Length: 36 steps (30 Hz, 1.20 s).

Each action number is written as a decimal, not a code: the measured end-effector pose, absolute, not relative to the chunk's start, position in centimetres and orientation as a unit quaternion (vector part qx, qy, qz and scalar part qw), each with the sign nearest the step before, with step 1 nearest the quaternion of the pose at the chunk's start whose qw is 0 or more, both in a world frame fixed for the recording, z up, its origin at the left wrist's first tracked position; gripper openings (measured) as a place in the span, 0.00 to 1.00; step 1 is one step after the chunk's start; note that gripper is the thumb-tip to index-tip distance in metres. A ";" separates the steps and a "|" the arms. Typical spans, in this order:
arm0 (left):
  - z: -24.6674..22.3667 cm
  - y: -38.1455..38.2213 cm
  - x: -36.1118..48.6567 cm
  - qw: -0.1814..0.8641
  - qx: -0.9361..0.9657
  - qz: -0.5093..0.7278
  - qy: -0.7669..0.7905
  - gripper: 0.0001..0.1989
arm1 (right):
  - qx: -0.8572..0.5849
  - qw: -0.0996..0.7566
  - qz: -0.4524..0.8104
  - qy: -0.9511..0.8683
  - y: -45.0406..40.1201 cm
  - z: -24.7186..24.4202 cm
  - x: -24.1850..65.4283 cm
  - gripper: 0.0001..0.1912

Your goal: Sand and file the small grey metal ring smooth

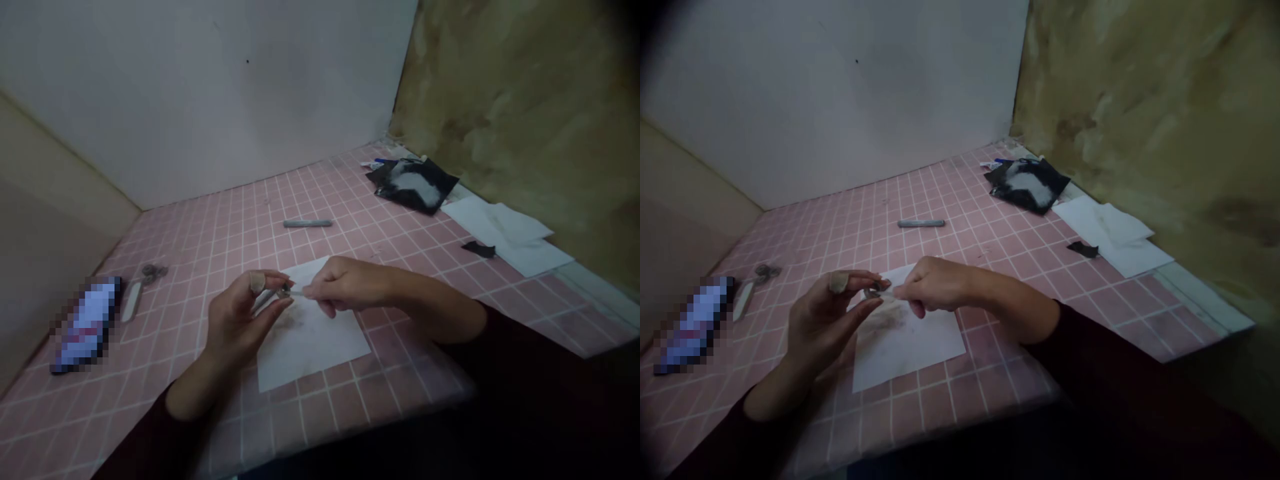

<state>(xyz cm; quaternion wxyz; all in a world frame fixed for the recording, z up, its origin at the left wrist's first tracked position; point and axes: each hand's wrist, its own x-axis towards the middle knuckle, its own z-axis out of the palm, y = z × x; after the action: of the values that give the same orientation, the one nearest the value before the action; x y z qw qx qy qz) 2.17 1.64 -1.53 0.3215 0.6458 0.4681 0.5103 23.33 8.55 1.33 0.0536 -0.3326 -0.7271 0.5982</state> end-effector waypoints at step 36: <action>-1.5 2.6 1.3 0.590 0.538 0.424 0.428 0.09 | -0.334 0.057 0.402 -0.851 8.2 2.2 23.4 0.21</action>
<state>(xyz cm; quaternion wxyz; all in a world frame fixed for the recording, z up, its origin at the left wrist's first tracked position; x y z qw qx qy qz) 1.31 2.56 -1.53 0.5897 0.5375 0.4281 0.4243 23.42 8.16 2.24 0.0566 -0.3337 -0.8506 0.4025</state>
